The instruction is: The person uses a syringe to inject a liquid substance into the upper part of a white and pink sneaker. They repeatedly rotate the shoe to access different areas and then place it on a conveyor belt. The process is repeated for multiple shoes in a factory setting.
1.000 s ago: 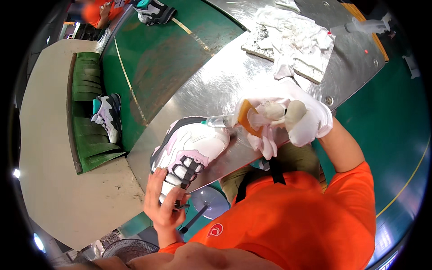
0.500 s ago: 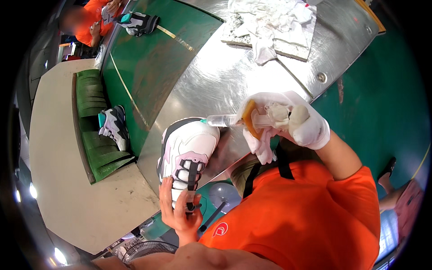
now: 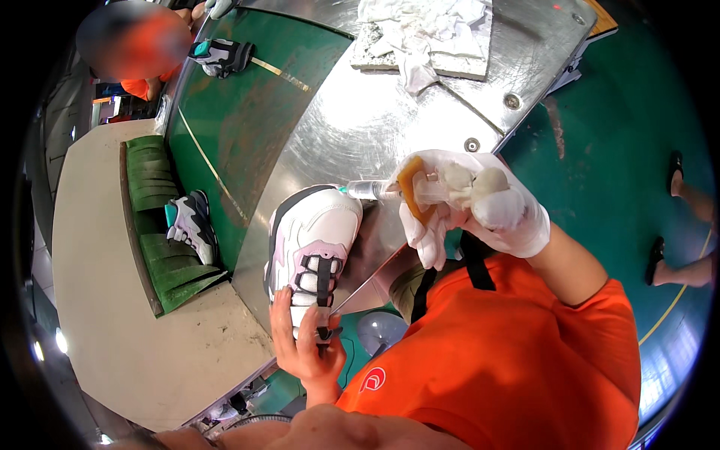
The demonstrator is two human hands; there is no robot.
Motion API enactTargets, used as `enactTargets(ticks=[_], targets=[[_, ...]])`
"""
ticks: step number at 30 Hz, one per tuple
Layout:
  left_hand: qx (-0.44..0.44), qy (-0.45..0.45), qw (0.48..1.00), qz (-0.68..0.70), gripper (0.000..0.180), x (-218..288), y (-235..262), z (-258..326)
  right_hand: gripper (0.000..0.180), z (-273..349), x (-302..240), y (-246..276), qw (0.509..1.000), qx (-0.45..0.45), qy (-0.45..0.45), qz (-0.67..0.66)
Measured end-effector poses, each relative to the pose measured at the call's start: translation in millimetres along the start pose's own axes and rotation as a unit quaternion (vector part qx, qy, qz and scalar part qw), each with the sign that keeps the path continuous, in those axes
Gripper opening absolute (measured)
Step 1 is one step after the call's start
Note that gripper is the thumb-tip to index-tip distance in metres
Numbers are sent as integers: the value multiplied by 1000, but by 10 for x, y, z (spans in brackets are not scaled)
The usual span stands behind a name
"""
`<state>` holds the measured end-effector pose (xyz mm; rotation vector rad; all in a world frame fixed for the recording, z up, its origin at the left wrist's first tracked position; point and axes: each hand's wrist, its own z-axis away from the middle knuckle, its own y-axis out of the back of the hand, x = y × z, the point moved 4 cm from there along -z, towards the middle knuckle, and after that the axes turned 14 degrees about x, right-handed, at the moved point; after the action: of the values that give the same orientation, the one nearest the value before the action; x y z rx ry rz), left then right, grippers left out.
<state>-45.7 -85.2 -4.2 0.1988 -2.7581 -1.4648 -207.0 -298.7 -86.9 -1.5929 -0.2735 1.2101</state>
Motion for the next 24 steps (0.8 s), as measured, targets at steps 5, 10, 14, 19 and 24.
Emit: enactTargets(ticks=[5, 10, 14, 19, 24], targets=[[31, 8, 999, 6, 33, -35, -10, 52, 59, 80, -59, -157, 1000, 24, -13, 13], [33, 7, 999, 5, 31, -60, 5, 58, 31, 98, -80, -281, 992, 78, -66, 68], [14, 9, 1000, 24, 41, -55, 23, 5, 34, 164, -107, -409, 988, 87, -60, 114], [-17, 30, 998, 49, 52, -131, 114, -83, 65, 242, -63, -478, 989, 64, -79, 107], [-21, 50, 994, 91, 45, -296, 79, -259, 80, 217, 86, -369, 994, 14, -56, 90]])
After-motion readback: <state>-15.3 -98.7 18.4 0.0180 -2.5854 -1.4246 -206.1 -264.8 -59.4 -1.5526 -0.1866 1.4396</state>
